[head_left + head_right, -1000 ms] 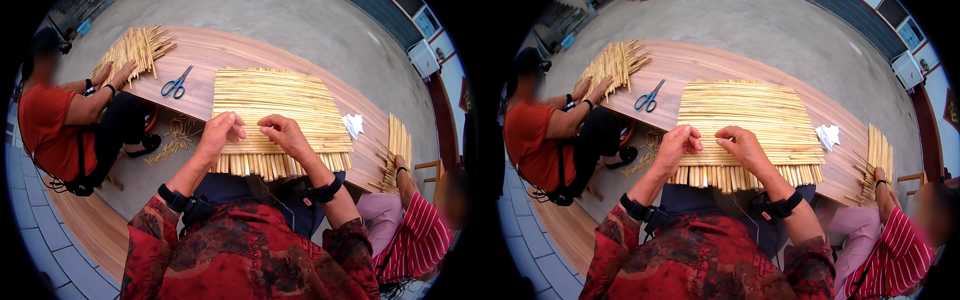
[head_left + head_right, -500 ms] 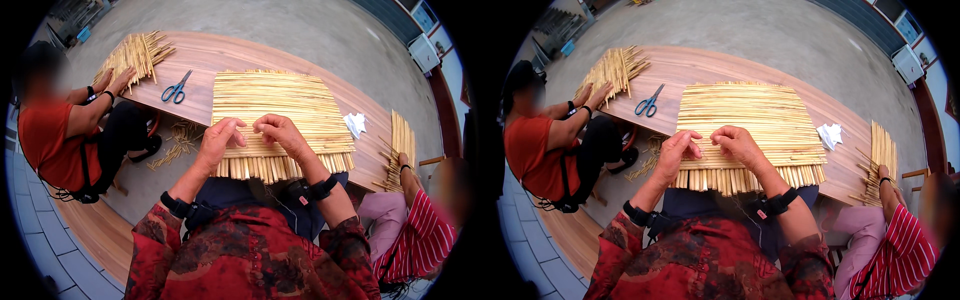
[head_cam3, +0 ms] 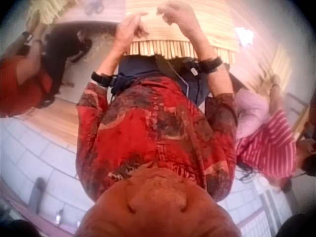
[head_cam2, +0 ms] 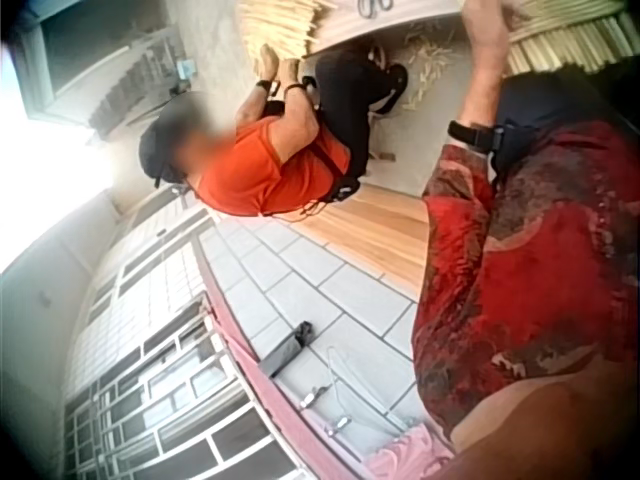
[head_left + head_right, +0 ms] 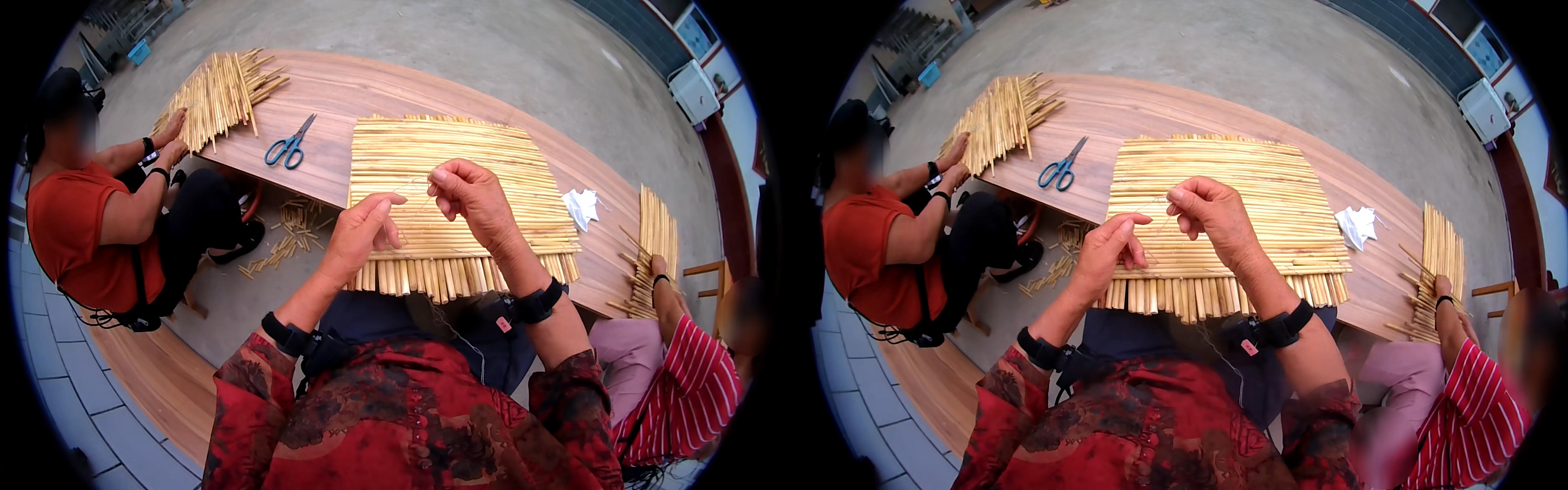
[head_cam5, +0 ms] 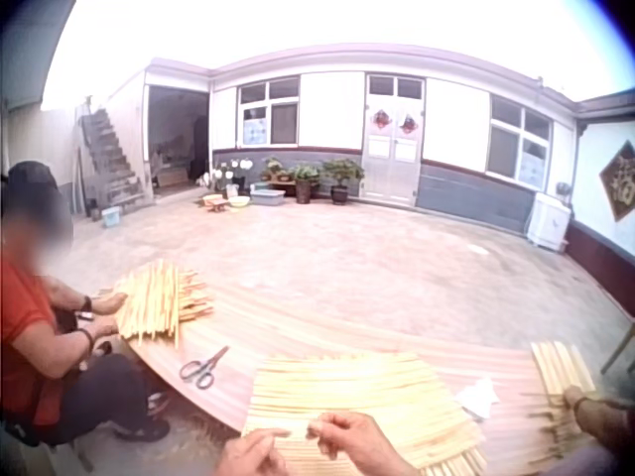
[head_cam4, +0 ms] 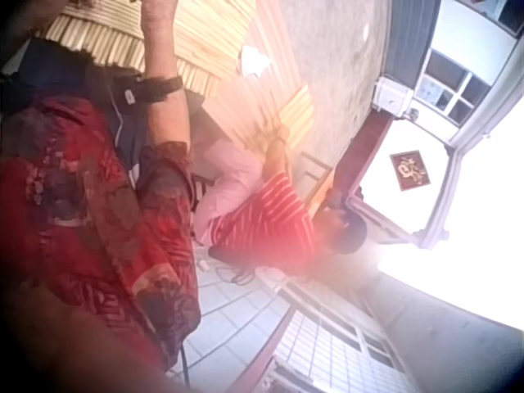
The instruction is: The person weaves a bamboo mat by hand, threading a thin string through the ends of bamboo strips to secure them. They periodically lift and flip the mat to work on different sections and tie off the string.
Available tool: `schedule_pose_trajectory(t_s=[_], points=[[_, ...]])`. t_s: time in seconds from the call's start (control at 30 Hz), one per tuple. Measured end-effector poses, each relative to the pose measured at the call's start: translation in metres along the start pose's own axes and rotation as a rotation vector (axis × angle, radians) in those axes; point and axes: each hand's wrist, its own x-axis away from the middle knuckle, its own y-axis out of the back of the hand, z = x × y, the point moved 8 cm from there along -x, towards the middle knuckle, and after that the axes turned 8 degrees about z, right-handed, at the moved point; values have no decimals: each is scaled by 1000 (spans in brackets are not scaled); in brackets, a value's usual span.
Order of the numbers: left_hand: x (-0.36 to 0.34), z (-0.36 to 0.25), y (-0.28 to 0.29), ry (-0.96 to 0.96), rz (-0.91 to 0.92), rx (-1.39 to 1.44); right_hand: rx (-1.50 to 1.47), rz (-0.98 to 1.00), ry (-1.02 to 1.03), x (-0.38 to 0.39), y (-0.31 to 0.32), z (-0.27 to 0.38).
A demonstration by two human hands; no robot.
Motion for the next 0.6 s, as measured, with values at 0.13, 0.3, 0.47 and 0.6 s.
schedule_pose_trajectory(t_s=[0.13,0.3,0.47,0.6], points=[[-1,0,-8,48,59,32,-35,-71,198,-5,2,49],[-4,0,-6,68,85,66,122,39,152,-11,-21,64],[-5,-5,-7,28,97,49,178,121,236,-23,-51,81],[-4,-7,-10,85,97,-16,247,126,297,-32,-66,98]])
